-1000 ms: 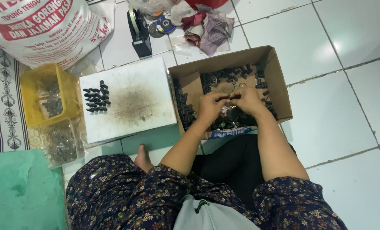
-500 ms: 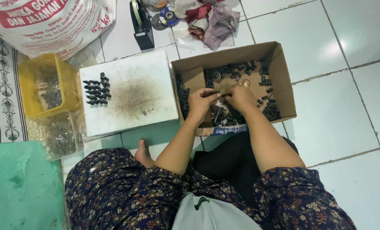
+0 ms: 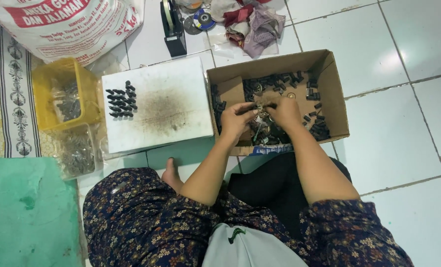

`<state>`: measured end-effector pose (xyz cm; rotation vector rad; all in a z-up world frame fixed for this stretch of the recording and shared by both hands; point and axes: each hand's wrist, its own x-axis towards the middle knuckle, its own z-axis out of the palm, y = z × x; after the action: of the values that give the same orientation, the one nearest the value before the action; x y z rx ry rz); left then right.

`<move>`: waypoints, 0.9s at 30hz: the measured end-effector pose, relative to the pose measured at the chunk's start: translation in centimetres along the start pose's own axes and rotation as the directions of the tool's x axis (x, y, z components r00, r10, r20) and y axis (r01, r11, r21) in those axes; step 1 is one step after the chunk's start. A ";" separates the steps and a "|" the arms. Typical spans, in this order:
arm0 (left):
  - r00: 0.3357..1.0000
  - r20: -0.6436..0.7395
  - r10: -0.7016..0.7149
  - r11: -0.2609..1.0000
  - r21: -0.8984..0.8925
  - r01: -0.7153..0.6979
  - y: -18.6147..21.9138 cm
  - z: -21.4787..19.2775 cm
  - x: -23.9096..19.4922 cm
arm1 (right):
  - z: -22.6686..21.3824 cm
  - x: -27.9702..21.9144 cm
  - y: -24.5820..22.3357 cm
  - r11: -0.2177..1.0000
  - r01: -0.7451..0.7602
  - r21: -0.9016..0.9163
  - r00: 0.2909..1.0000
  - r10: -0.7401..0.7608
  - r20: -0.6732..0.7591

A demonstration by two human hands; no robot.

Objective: Picking small black metal components from a cardboard box and arranging them onto a white template board on the floor.

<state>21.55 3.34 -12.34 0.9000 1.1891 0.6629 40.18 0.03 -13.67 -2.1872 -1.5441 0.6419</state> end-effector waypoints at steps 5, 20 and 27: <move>0.992 0.002 0.128 0.983 0.135 -0.127 2.7 -3.0 -2.5 | -2.6 -2.5 -3.6 0.856 -0.040 0.516 0.993 0.090 -0.072; 0.958 -0.122 0.258 0.962 -0.062 -0.267 7.4 -12.8 -11.6 | -1.9 -8.4 -19.3 0.612 0.051 0.789 0.994 -0.107 0.019; 0.957 -0.112 0.266 0.957 -0.089 -0.277 6.4 -13.9 -12.1 | -1.2 -8.8 -20.1 0.709 0.103 0.697 0.986 -0.165 0.023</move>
<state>5.11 -0.24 -2.43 0.9604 1.1161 0.9931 22.84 -1.92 -0.29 -1.4702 -1.1976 1.0714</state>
